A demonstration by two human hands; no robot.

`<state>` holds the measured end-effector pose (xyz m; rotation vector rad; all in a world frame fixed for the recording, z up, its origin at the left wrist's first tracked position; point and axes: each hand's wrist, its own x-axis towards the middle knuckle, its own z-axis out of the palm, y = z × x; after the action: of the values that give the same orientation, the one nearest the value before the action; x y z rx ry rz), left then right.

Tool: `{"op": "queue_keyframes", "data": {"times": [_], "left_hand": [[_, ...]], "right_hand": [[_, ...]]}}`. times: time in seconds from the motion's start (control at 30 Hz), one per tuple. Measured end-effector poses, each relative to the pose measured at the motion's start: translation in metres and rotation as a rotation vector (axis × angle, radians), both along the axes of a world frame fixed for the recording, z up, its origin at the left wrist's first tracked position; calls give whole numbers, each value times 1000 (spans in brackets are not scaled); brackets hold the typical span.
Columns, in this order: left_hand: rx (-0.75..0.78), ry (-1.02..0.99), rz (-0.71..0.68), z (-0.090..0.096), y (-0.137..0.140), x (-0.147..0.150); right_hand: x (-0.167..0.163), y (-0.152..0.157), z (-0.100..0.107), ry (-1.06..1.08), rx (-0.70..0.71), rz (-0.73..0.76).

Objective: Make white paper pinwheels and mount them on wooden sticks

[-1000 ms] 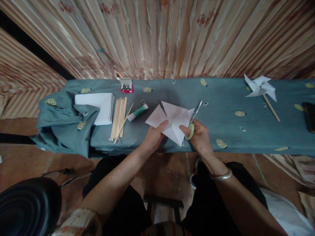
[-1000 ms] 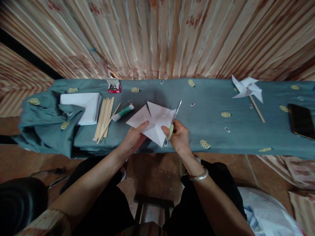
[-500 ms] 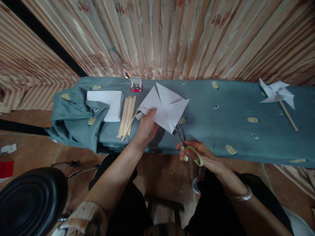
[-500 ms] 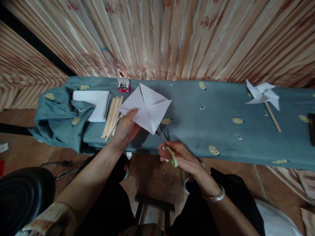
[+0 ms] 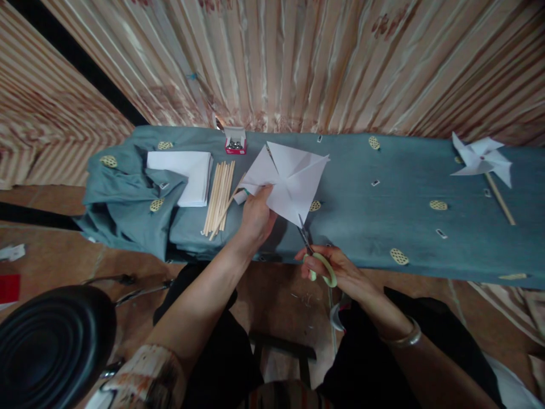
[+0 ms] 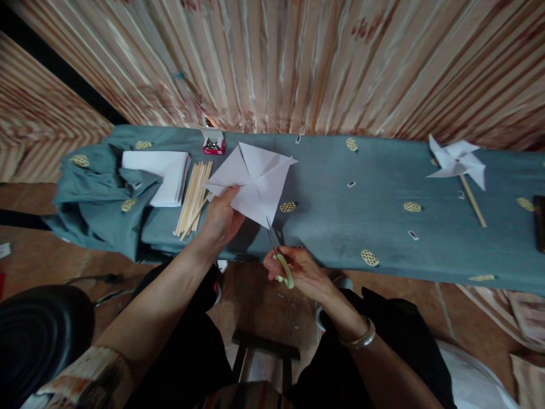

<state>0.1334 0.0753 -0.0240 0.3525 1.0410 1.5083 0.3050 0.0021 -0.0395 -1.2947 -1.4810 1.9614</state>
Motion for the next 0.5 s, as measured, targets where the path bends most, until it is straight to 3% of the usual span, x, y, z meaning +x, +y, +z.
{"op": "queue_keyframes", "data": {"times": [0.5], "left_hand": [[12, -73, -1, -2, -4, 6]], "right_hand": [[-5, 0, 6, 5, -9, -55]]}}
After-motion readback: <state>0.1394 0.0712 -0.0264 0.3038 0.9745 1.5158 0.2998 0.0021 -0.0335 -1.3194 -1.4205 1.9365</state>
